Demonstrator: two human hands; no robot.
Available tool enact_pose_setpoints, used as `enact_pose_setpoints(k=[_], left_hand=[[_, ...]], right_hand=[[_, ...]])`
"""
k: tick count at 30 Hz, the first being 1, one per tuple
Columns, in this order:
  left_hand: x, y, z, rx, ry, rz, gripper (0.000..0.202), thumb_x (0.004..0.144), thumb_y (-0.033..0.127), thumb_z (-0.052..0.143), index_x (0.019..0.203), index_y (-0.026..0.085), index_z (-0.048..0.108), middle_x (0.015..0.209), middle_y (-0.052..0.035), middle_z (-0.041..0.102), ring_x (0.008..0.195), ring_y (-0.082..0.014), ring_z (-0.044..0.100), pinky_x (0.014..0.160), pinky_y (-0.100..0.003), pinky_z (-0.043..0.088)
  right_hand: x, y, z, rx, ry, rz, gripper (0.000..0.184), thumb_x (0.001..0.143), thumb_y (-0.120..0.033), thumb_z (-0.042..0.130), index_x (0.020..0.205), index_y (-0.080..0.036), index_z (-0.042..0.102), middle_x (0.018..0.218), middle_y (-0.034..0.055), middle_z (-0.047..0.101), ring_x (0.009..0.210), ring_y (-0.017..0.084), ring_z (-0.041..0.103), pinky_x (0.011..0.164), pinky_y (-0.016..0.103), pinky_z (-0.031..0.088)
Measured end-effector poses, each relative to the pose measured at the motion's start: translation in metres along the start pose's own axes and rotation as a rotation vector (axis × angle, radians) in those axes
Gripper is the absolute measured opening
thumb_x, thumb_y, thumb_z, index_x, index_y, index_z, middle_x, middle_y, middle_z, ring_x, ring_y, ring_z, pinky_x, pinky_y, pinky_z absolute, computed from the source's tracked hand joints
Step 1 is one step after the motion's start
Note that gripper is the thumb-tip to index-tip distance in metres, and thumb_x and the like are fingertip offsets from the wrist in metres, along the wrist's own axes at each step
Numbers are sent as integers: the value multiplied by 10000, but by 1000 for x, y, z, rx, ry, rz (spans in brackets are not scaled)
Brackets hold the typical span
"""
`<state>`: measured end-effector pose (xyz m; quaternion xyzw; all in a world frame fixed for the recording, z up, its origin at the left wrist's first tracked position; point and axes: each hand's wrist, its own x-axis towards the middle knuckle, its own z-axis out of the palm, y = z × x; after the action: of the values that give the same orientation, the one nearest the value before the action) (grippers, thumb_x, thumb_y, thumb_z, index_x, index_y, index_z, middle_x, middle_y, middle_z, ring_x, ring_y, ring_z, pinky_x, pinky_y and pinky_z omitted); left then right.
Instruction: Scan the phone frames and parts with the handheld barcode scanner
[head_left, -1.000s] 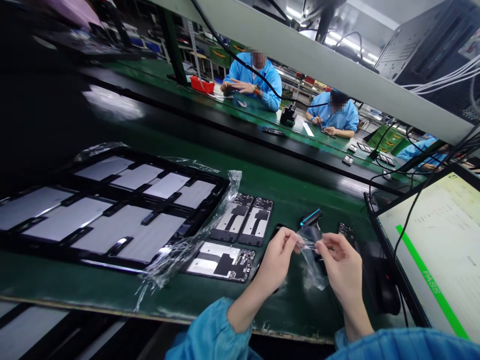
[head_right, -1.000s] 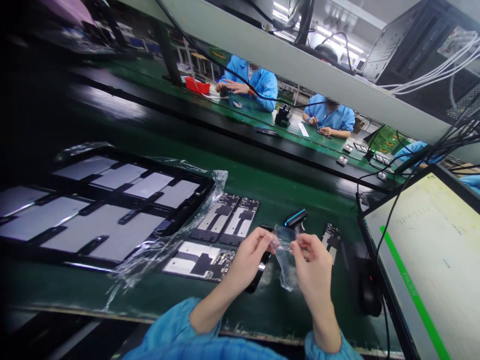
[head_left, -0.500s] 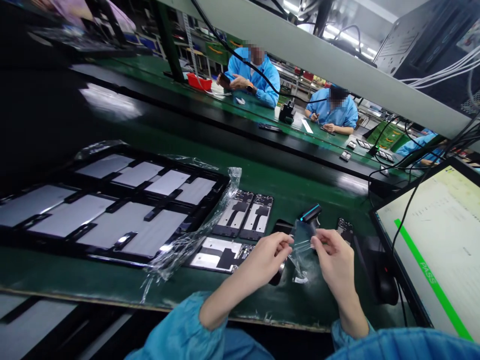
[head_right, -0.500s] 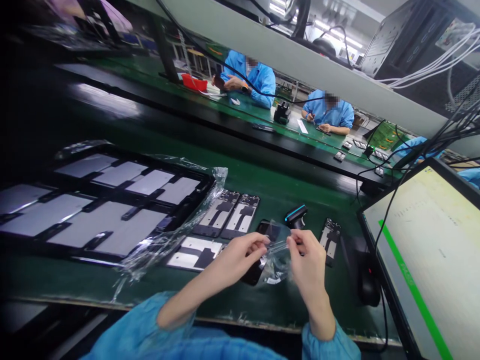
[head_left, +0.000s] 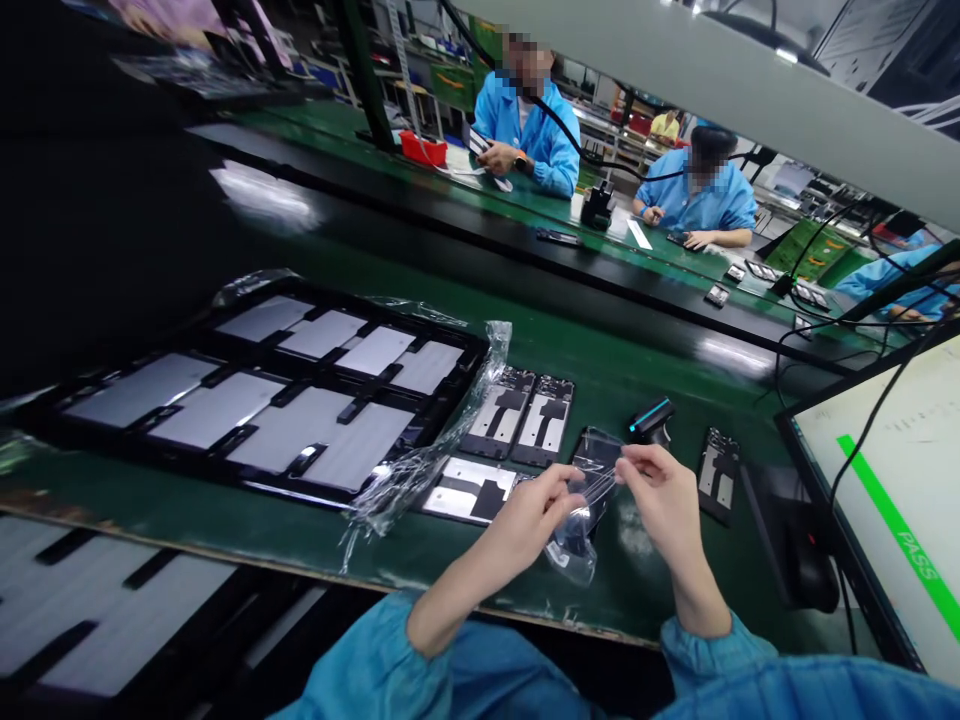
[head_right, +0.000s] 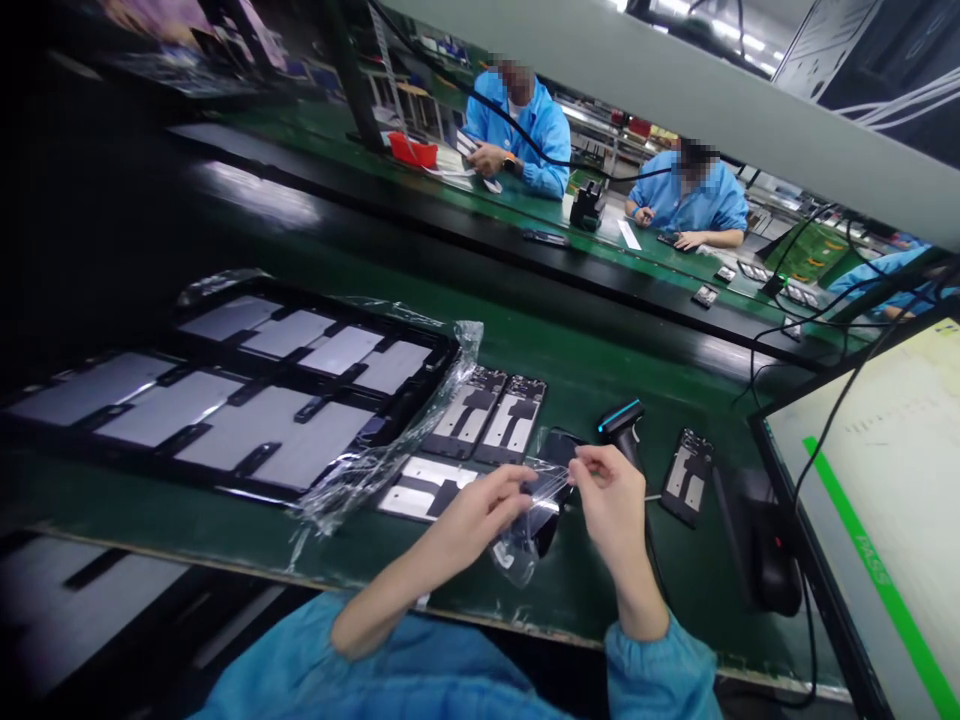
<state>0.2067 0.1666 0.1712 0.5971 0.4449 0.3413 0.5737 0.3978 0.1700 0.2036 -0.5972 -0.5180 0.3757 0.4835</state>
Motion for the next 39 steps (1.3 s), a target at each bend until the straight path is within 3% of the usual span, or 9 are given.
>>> enact_pose_setpoints(k=[4, 7, 12, 15, 19, 26, 32, 35, 39], left_hand=[[1, -3, -6, -142, -166, -2, 217, 864, 384, 606, 799, 178, 627, 754, -1, 566, 709, -147, 533, 664, -242, 422], [-1, -8, -1, -165, -92, -5, 235, 909, 389, 538, 783, 191, 544, 804, -3, 546, 758, -150, 523, 717, -255, 419], [-7, -5, -2, 69, -56, 110, 268, 942, 344, 482, 718, 198, 507, 987, -50, 591, 975, -194, 554, 884, -294, 397], [-9, -5, -4, 56, -56, 62, 303, 947, 359, 466, 685, 206, 471, 774, -9, 589, 760, -160, 564, 724, -261, 419], [-11, -15, -1, -50, -45, -104, 253, 902, 403, 544, 738, 214, 506, 517, 70, 466, 478, -108, 444, 488, -213, 320], [-19, -38, 17, -53, 52, -269, 262, 775, 417, 679, 852, 194, 564, 548, 48, 616, 376, -117, 533, 382, -201, 373], [-20, -46, 24, -177, 170, -288, 350, 855, 519, 564, 747, 202, 462, 613, 1, 686, 389, -129, 595, 380, -206, 416], [-23, -48, 22, -156, 226, -266, 372, 876, 548, 534, 753, 211, 439, 659, -2, 712, 360, -118, 571, 360, -200, 378], [-26, -48, 24, -83, 288, -191, 341, 906, 523, 518, 769, 214, 469, 671, 6, 712, 380, -115, 567, 413, -213, 390]], right_hand=[[6, -1, 3, 8, 7, 20, 236, 790, -335, 701, 925, -144, 672, 779, 52, 687, 698, 184, 674, 704, 328, 602], [8, 1, 1, 14, 23, 26, 242, 784, -340, 705, 923, -145, 672, 794, 57, 694, 707, 185, 674, 710, 333, 606], [11, 4, 1, 17, -25, 46, 219, 768, -330, 718, 893, -155, 678, 724, 35, 684, 648, 175, 662, 657, 320, 593], [15, 5, 1, 16, -48, 53, 230, 773, -332, 707, 908, -147, 682, 733, 41, 686, 662, 182, 671, 661, 320, 588], [19, 13, 0, -33, -65, 66, 242, 767, -338, 689, 909, -142, 676, 723, 42, 685, 667, 195, 685, 675, 326, 578], [34, 45, -1, -145, -117, 76, 208, 756, -295, 644, 884, -133, 665, 667, 45, 684, 610, 209, 678, 628, 341, 540], [55, 56, -3, -163, -145, 65, 125, 740, -283, 661, 765, -161, 650, 603, 18, 650, 592, 209, 663, 614, 340, 525], [53, 55, -2, -86, -103, 89, 264, 769, -376, 664, 883, -140, 630, 692, 35, 667, 653, 209, 689, 671, 354, 569], [23, 52, 10, -17, 13, 136, 520, 813, -516, 633, 1139, -139, 485, 873, 53, 654, 772, 204, 699, 720, 360, 611]])
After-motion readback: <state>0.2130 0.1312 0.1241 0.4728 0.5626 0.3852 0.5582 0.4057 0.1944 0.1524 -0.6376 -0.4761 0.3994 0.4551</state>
